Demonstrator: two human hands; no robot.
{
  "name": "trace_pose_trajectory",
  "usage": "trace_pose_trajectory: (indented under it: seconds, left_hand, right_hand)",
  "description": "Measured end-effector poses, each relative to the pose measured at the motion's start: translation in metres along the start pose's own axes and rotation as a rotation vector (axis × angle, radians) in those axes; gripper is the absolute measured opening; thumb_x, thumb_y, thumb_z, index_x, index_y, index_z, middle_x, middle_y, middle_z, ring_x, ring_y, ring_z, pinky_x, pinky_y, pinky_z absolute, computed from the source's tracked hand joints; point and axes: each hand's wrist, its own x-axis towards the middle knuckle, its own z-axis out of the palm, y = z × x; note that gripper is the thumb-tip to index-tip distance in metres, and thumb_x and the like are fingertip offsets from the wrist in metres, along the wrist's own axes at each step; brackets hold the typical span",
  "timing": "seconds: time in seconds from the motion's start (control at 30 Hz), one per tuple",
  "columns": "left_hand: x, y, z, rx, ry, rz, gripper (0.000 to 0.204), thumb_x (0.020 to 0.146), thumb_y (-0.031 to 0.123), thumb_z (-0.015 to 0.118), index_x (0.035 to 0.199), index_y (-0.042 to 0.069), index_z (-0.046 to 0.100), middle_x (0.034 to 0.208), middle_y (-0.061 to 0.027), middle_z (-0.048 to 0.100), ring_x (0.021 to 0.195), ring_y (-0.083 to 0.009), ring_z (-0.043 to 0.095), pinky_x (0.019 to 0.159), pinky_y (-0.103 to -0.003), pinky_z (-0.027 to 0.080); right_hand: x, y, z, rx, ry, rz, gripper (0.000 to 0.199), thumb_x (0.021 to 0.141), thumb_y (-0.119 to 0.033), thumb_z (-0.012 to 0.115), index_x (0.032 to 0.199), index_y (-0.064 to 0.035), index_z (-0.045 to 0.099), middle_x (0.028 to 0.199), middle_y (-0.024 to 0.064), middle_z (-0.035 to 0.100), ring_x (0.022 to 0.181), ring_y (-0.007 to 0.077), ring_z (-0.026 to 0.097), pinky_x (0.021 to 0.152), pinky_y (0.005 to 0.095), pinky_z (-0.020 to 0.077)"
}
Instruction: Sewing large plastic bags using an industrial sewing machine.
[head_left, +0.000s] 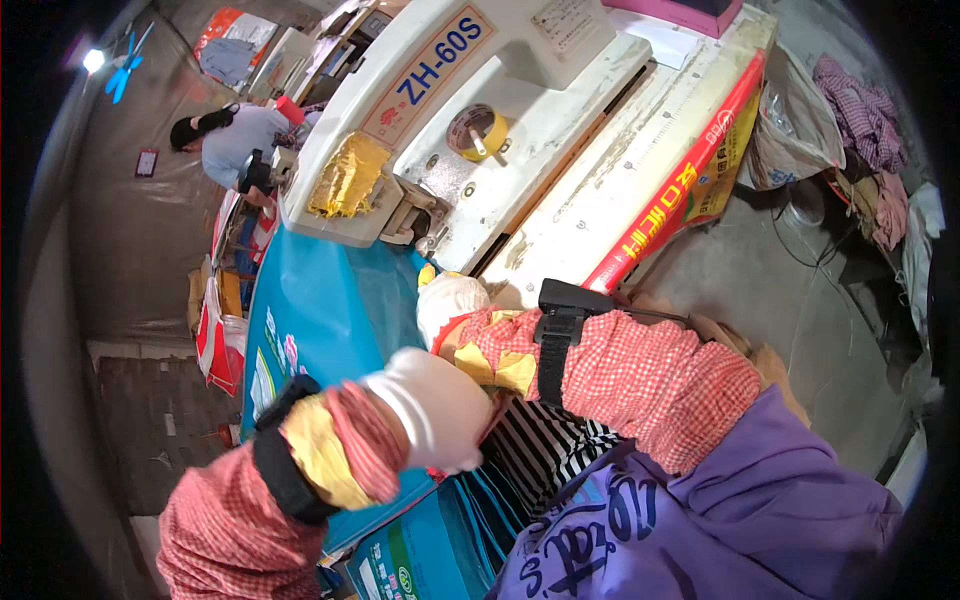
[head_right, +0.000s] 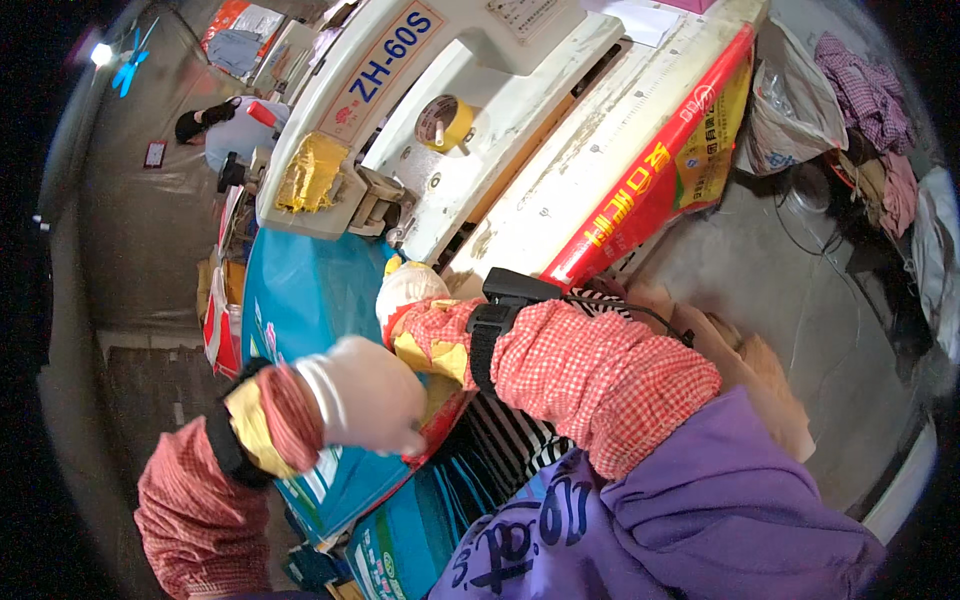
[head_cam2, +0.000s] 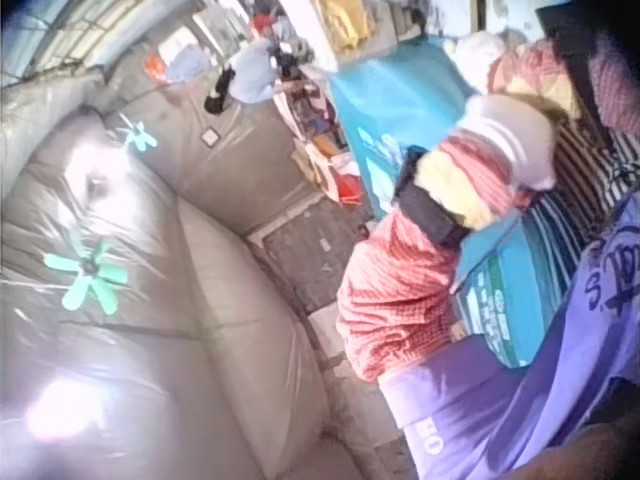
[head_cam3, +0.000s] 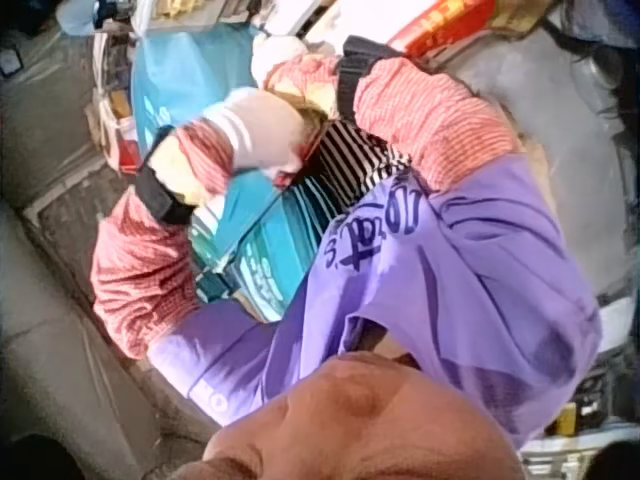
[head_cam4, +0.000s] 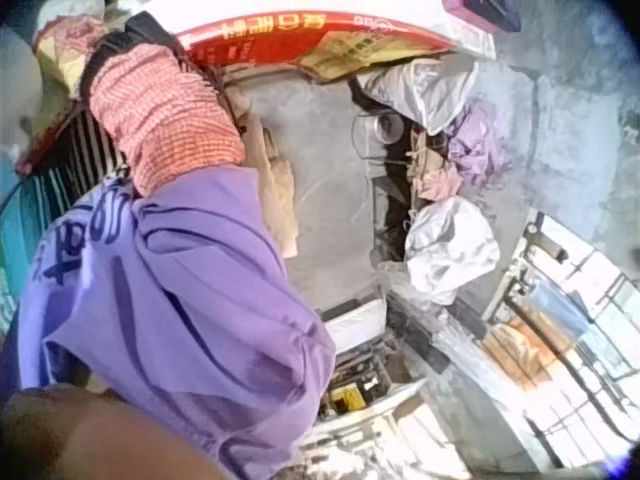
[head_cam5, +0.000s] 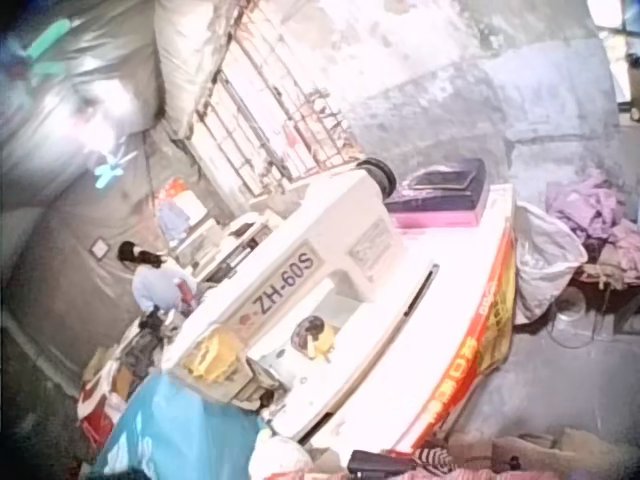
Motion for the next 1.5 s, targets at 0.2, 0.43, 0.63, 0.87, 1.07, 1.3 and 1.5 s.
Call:
trace_pose_trajectory:
  seconds: [0.2, 0.43, 0.63, 0.87, 1.07, 1.3, 1.5]
  left_hand:
    - [-0.068, -0.015, 0.038, 0.273, 0.122, -0.139, 0.015, 0.065, 0.026, 0.060, 0.065, 0.013, 0.067, 0.059, -0.0052, 0.061, 0.059, -0.0256, 0.061, 0.056, -0.036, 0.045]
    - [-0.009, 0.052, 0.051, -0.101, 0.078, 0.236, 0.011, 0.067, 0.016, 0.057, 0.068, 0.009, 0.066, 0.062, -0.0091, 0.062, 0.059, -0.0299, 0.063, 0.049, -0.041, 0.048]
    - [0.020, 0.055, 0.036, -0.152, 0.499, 0.393, 0.012, 0.074, 0.020, 0.055, 0.069, 0.013, 0.063, 0.064, -0.0049, 0.059, 0.063, -0.0253, 0.061, 0.049, -0.037, 0.047]
    - [-0.005, 0.046, 0.045, -0.131, 0.513, 0.316, 0.030, 0.081, 0.032, 0.055, 0.059, 0.012, 0.060, 0.054, -0.0045, 0.056, 0.053, -0.0245, 0.058, 0.045, -0.036, 0.043]
    - [0.001, 0.055, 0.041, 0.020, 0.418, 0.357, 0.022, 0.083, 0.029, 0.052, 0.070, 0.015, 0.063, 0.057, -0.0024, 0.056, 0.055, -0.0249, 0.058, 0.047, -0.037, 0.043]
    - [-0.044, 0.066, 0.022, 0.029, -0.001, 0.280, 0.011, 0.069, 0.018, 0.057, 0.065, 0.009, 0.063, 0.059, -0.0067, 0.058, 0.057, -0.0270, 0.061, 0.049, -0.038, 0.044]
    - [-0.006, 0.047, 0.009, 0.012, 0.265, 0.194, 0.015, 0.067, 0.021, 0.059, 0.063, 0.008, 0.063, 0.060, -0.0101, 0.059, 0.059, -0.0285, 0.060, 0.055, -0.037, 0.048]
  right_hand:
    - [-0.005, -0.010, -0.022, 0.143, -0.144, 0.090, 0.032, 0.074, -0.024, 0.061, 0.098, -0.0044, 0.067, 0.098, 0.0117, 0.065, 0.087, 0.0226, 0.063, 0.074, 0.0354, 0.0510]
    - [-0.029, -0.012, -0.033, -0.953, 0.020, -0.737, 0.035, 0.083, -0.036, 0.059, 0.091, -0.0036, 0.066, 0.091, 0.0163, 0.063, 0.089, 0.0323, 0.059, 0.069, 0.0462, 0.0460]
    - [-0.069, -0.019, 0.117, -0.986, 0.237, 0.643, 0.024, 0.072, -0.028, 0.061, 0.059, -0.0088, 0.057, 0.056, 0.0081, 0.053, 0.046, 0.0253, 0.048, 0.044, 0.0384, 0.0396]
    - [-0.045, 0.036, -0.054, 0.603, 0.162, -0.372, 0.030, 0.074, -0.025, 0.059, 0.090, -0.0002, 0.060, 0.087, 0.0202, 0.061, 0.083, 0.0370, 0.061, 0.074, 0.0437, 0.0499]
    - [-0.029, 0.021, -0.053, 0.209, -0.163, -0.039, 0.040, 0.076, -0.024, 0.059, 0.104, 0.0043, 0.059, 0.091, 0.0195, 0.064, 0.087, 0.0321, 0.064, 0.071, 0.0412, 0.0512]
    - [0.021, 0.004, 0.071, 0.031, 0.273, 0.125, 0.016, 0.077, -0.013, 0.054, 0.081, -0.0051, 0.067, 0.077, 0.0105, 0.065, 0.070, 0.0236, 0.064, 0.060, 0.0366, 0.0502]
    - [0.035, -0.005, 0.065, 0.123, 0.219, 0.150, 0.016, 0.075, -0.015, 0.056, 0.080, -0.0057, 0.068, 0.075, 0.0096, 0.065, 0.068, 0.0233, 0.064, 0.059, 0.0377, 0.0501]
